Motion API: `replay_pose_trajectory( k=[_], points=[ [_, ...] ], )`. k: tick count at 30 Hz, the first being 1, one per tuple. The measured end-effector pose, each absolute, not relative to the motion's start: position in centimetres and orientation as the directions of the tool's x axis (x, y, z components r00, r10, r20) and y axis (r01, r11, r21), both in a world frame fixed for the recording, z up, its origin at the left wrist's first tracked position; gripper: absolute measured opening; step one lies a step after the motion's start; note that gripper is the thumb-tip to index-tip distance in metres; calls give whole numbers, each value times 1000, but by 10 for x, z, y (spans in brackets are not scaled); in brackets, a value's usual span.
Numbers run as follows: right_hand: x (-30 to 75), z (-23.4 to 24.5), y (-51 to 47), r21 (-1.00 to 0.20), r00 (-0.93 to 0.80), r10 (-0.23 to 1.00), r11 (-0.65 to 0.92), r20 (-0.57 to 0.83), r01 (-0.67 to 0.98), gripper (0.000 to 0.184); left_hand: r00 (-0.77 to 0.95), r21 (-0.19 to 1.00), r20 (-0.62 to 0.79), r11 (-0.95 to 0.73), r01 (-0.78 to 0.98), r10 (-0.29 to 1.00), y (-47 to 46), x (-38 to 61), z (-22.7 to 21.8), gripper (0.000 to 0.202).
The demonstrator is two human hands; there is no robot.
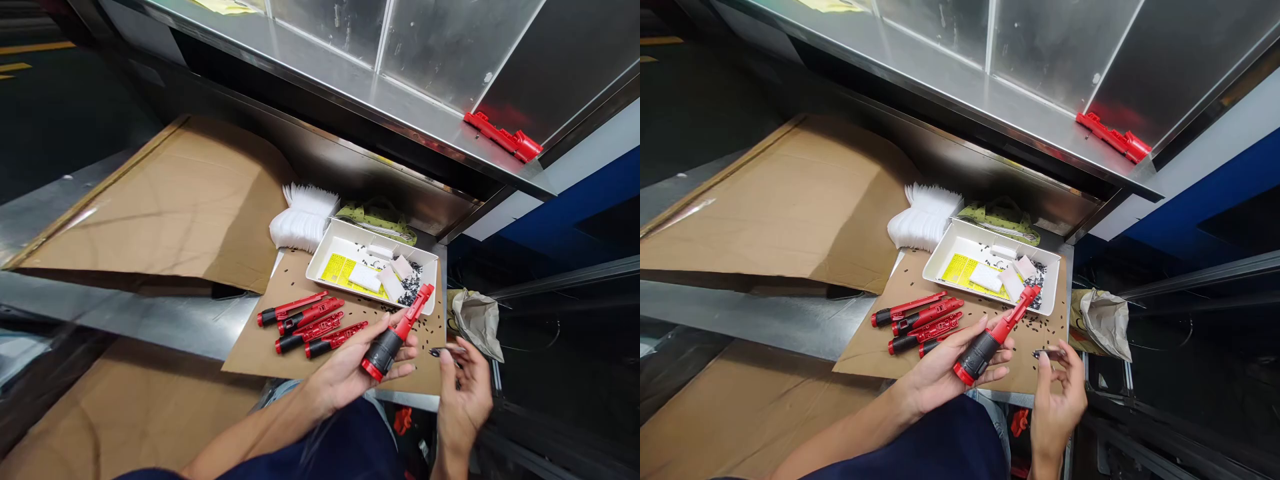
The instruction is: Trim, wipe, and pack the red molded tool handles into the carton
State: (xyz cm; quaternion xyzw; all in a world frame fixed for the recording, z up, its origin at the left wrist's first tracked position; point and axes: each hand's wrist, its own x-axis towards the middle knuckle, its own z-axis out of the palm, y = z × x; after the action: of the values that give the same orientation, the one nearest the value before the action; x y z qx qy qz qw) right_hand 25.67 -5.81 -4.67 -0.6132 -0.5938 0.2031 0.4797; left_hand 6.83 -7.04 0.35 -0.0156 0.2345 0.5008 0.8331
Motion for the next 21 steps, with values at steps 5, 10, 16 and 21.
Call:
replay_pose_trajectory(
  k=[5,10,16,21],
  points=[
    [268,-132,-34,-525,7,996,-51,-85,850,35,113,865,-261,284,-414,959,-91,41,-52,62],
    [255,-159,-60,-378,-64,990,13,-123,926,34,61,902,-236,195,384,970,-136,17,-130,61],
    [234,-164,-85,-290,-153,971,95,-184,952,38,135,675,-94,-37,737,986,-158,26,-189,52],
    [225,-185,-82,-259,-145,973,95,-181,961,43,29,514,-73,13,858,997,-154,39,-211,54]
  ],
)
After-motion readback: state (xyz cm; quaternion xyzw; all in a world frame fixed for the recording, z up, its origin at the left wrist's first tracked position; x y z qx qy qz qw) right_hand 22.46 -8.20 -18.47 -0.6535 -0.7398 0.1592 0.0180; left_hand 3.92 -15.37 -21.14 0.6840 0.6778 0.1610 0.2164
